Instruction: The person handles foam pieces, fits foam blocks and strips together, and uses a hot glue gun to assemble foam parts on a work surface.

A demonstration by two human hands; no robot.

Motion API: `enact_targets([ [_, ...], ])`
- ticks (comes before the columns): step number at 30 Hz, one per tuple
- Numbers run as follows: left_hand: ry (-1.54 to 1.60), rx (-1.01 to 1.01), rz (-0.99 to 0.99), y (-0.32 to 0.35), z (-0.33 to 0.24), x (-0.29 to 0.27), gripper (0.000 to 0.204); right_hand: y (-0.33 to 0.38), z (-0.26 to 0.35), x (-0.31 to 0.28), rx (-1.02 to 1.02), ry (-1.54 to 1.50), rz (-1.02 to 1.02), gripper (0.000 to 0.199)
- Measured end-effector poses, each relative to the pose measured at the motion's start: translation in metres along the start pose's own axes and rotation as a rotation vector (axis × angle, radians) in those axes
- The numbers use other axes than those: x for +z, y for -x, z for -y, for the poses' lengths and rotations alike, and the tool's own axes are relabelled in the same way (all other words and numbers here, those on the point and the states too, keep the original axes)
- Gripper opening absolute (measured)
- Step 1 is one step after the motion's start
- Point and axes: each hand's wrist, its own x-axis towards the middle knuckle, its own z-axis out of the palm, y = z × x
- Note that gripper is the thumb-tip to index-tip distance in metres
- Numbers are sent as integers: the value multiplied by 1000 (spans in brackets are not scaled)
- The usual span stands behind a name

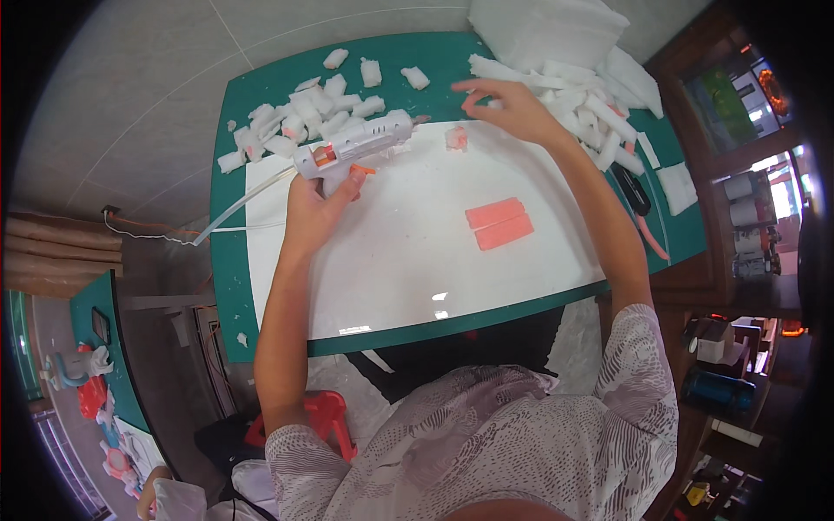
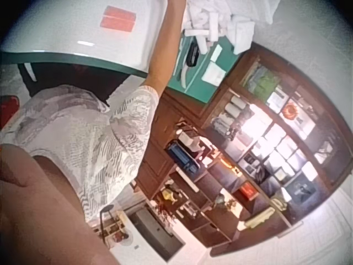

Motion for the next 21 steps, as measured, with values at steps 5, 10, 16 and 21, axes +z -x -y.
enact_targets([
  [5, -42, 0, 2, -2, -2, 0, 28, -16, -20, 15, -281, 293, 162, 28],
  [10, -117, -19, 4, -1, -4, 1, 29, -33, -7, 7, -238, 374, 305, 27],
  [16, -92, -8, 31, -2, -1, 0, 30, -52, -19, 11, -96, 111, -7, 29],
  [21, -123, -7, 30, -3, 2, 2, 29, -64, -50, 25, 16, 43, -55, 31],
])
